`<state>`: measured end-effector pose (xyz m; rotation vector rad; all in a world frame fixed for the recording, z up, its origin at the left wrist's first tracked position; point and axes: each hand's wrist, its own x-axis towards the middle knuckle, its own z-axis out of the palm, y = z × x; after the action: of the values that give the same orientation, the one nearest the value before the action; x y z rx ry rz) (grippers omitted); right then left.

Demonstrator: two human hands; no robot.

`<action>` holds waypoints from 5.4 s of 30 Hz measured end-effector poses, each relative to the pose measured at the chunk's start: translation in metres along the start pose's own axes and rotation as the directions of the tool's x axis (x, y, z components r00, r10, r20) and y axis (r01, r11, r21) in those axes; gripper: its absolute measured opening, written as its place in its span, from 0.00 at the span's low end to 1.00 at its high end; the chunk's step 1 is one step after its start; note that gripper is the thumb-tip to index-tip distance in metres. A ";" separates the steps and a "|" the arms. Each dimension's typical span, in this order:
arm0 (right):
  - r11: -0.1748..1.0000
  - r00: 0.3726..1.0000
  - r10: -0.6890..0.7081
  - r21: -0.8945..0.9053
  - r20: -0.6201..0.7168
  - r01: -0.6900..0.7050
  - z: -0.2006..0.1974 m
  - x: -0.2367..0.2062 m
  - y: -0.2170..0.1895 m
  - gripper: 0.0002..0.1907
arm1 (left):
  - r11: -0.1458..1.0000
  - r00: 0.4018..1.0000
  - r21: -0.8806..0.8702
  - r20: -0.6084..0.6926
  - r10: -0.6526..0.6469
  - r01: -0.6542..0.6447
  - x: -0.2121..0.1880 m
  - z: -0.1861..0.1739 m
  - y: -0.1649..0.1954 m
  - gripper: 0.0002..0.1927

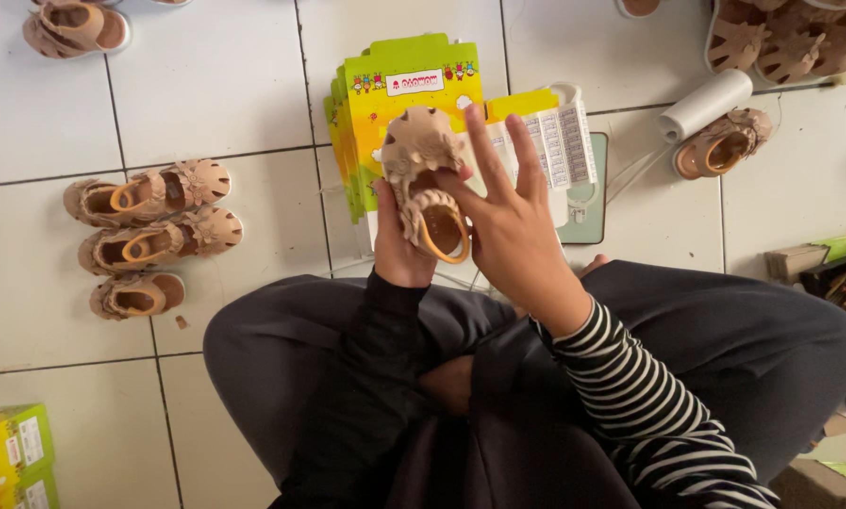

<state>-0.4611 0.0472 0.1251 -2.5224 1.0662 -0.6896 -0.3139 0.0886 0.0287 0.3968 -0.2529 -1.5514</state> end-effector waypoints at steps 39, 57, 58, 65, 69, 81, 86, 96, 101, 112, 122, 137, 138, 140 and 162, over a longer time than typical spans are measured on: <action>0.978 0.976 0.206 0.018 0.075 -0.208 0.168 0.349 0.215 0.09 | 0.928 0.977 0.371 -0.203 0.064 0.016 0.127 -0.061 0.053 0.23; 0.991 0.991 0.128 -0.037 0.033 -0.127 0.223 0.375 0.256 0.17 | 0.862 0.944 0.507 -0.288 0.163 0.006 0.114 -0.067 0.079 0.23; 0.996 0.996 0.084 -0.028 0.008 -0.084 0.213 0.364 0.266 0.17 | 0.871 0.947 0.491 -0.282 0.156 0.002 0.114 -0.068 0.078 0.23; 0.803 0.889 0.456 -0.446 0.035 -0.395 0.061 0.202 0.363 0.24 | 0.899 0.976 0.437 -0.180 0.123 -0.033 0.112 -0.064 0.071 0.23; 0.186 0.997 0.025 -0.980 0.072 0.066 0.009 0.109 0.379 0.54 | 0.877 0.986 0.479 -0.125 0.113 -0.040 0.110 -0.061 0.063 0.24; 0.755 0.905 0.426 -0.545 -0.013 -0.363 0.044 0.025 0.372 0.41 | 0.676 0.979 0.719 0.033 0.202 -0.164 0.059 -0.046 0.046 0.23; 0.738 0.925 0.324 -0.559 -0.199 -0.379 0.058 0.046 0.369 0.19 | 0.576 0.953 0.776 0.102 0.286 -0.256 0.048 -0.047 0.040 0.18; 0.709 0.731 0.676 0.190 0.091 -0.679 -0.027 0.058 0.305 0.13 | 0.313 0.941 0.908 0.193 0.277 -0.279 0.043 -0.034 0.048 0.13; 0.238 0.714 0.651 0.825 0.257 -0.513 -0.054 -0.007 0.238 0.14 | 0.468 0.957 0.845 0.157 0.245 -0.259 0.026 -0.025 0.029 0.13; -0.300 0.859 0.266 0.884 0.438 -0.358 0.030 -0.067 0.080 0.16 | 0.645 0.951 0.704 0.155 0.268 -0.296 -0.011 0.017 -0.035 0.42; 0.193 0.861 0.359 0.874 0.360 -0.446 0.018 -0.077 0.054 0.30 | -0.189 0.685 0.953 0.301 0.663 -0.236 -0.038 0.067 -0.043 0.45; -0.240 0.890 0.239 0.912 0.389 -0.334 0.015 -0.067 0.055 0.36 | -0.436 0.678 0.871 0.463 0.571 -0.228 -0.032 0.056 -0.067 0.43; -0.237 0.891 0.228 0.910 0.393 -0.340 0.015 -0.065 0.055 0.36 | -0.431 0.672 0.873 0.460 0.580 -0.226 -0.032 0.057 -0.064 0.43; -0.225 0.892 0.223 0.911 0.393 -0.346 0.014 -0.063 0.054 0.36 | -0.414 0.667 0.879 0.457 0.588 -0.237 -0.033 0.060 -0.061 0.43; 0.920 0.928 0.355 0.217 -0.112 -0.325 0.024 -0.009 0.160 0.10 | 0.954 0.965 0.267 -0.182 0.188 -0.135 -0.001 -0.029 -0.010 0.29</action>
<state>-0.5463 -0.0512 0.0287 -2.0732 1.3743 -0.8436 -0.3117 0.0926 -0.0021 0.7162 -0.3153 -1.3080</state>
